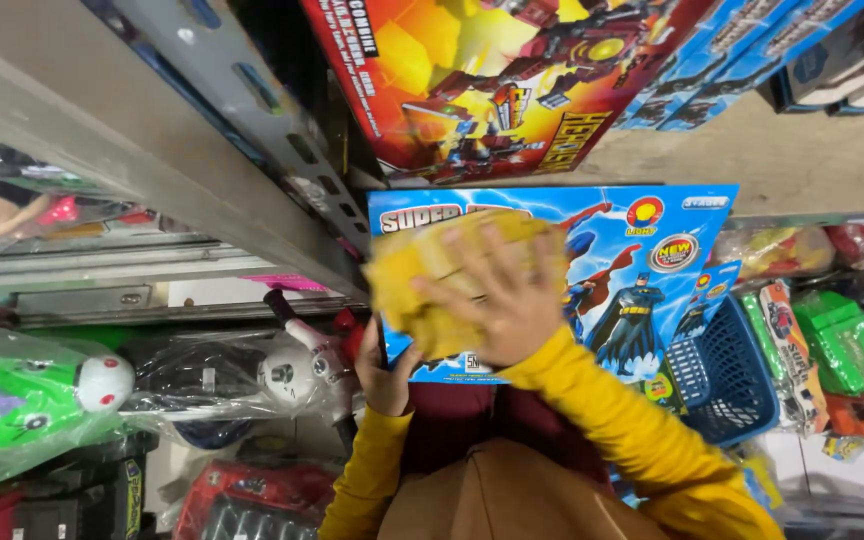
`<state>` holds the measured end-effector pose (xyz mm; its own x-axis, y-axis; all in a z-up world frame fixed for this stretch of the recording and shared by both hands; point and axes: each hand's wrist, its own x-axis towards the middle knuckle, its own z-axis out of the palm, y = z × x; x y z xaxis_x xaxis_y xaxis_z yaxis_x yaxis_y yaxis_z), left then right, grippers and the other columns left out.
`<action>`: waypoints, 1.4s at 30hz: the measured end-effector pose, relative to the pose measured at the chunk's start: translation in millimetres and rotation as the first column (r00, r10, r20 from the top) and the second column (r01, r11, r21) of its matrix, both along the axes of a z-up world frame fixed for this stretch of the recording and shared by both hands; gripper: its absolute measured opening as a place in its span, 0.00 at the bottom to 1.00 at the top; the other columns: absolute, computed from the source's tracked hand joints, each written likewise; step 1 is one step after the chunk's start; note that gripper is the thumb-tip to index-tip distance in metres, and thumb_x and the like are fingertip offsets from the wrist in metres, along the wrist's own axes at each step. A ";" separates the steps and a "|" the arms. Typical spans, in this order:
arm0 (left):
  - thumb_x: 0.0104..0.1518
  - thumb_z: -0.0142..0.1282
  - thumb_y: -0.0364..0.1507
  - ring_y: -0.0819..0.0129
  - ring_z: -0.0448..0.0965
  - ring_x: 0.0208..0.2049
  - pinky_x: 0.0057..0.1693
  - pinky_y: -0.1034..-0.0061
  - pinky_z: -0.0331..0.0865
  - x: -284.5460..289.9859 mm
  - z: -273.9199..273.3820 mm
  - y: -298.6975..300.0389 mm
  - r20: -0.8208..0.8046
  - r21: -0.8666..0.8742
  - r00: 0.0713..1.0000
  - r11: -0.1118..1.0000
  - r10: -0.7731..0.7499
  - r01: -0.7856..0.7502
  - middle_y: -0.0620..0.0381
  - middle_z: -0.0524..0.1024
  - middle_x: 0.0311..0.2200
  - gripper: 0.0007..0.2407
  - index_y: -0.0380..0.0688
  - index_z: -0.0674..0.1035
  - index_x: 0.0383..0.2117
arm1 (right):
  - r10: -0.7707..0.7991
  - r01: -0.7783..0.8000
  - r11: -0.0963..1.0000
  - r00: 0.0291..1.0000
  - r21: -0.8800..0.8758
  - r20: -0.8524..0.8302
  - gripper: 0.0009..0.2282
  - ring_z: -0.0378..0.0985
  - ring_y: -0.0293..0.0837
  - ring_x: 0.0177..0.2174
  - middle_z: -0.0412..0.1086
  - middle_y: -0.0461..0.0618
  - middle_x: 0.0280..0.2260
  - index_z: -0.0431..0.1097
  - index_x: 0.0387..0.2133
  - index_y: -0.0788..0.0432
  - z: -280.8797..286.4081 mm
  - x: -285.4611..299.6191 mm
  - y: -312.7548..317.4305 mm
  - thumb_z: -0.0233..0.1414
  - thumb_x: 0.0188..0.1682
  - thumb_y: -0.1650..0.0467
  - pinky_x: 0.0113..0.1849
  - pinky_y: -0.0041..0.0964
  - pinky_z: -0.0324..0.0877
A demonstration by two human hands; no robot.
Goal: Cleaning and wiping toy boxes and action figures in a retail store using a cleaning cloth.
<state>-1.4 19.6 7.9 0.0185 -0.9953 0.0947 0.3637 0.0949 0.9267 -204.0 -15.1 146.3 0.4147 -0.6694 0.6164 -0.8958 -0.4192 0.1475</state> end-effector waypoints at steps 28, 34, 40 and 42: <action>0.65 0.50 0.35 0.70 0.74 0.48 0.56 0.76 0.69 -3.9 -37.9 6.7 0.107 -0.032 0.994 0.999 -0.009 0.013 0.52 0.74 0.52 0.25 0.31 0.63 0.64 | -0.299 0.196 0.933 0.889 0.301 0.348 0.23 0.37 0.66 0.71 0.47 0.63 0.70 0.67 0.59 0.34 -86.6 -34.2 132.9 0.48 0.47 0.57 0.63 0.76 0.27; 0.65 0.50 0.34 0.65 0.72 0.53 0.61 0.73 0.66 -2.1 -31.2 5.1 0.148 -0.085 0.989 0.996 0.007 0.006 0.51 0.71 0.56 0.25 0.31 0.61 0.65 | -0.487 0.394 0.865 0.809 0.309 0.330 0.25 0.39 0.66 0.71 0.48 0.63 0.71 0.70 0.59 0.36 -69.3 -78.4 104.8 0.49 0.43 0.65 0.66 0.70 0.29; 0.63 0.50 0.31 0.67 0.77 0.45 0.53 0.73 0.72 -10.7 30.4 -0.7 0.420 0.108 0.907 0.993 -0.001 -0.049 0.50 0.77 0.48 0.20 0.32 0.68 0.59 | -0.440 0.397 0.893 0.666 0.213 0.602 0.29 0.45 0.73 0.70 0.41 0.73 0.71 0.68 0.62 0.46 -66.6 -97.6 102.9 0.52 0.42 0.69 0.69 0.60 0.44; 0.60 0.55 0.28 0.67 0.80 0.40 0.48 0.74 0.74 -13.2 39.5 -5.0 0.496 0.086 0.867 0.990 0.053 -0.110 0.52 0.81 0.43 0.18 0.33 0.70 0.55 | -0.405 0.347 0.912 0.668 0.220 0.625 0.28 0.51 0.71 0.68 0.45 0.72 0.69 0.68 0.60 0.50 -69.8 -105.4 104.9 0.54 0.40 0.70 0.68 0.54 0.48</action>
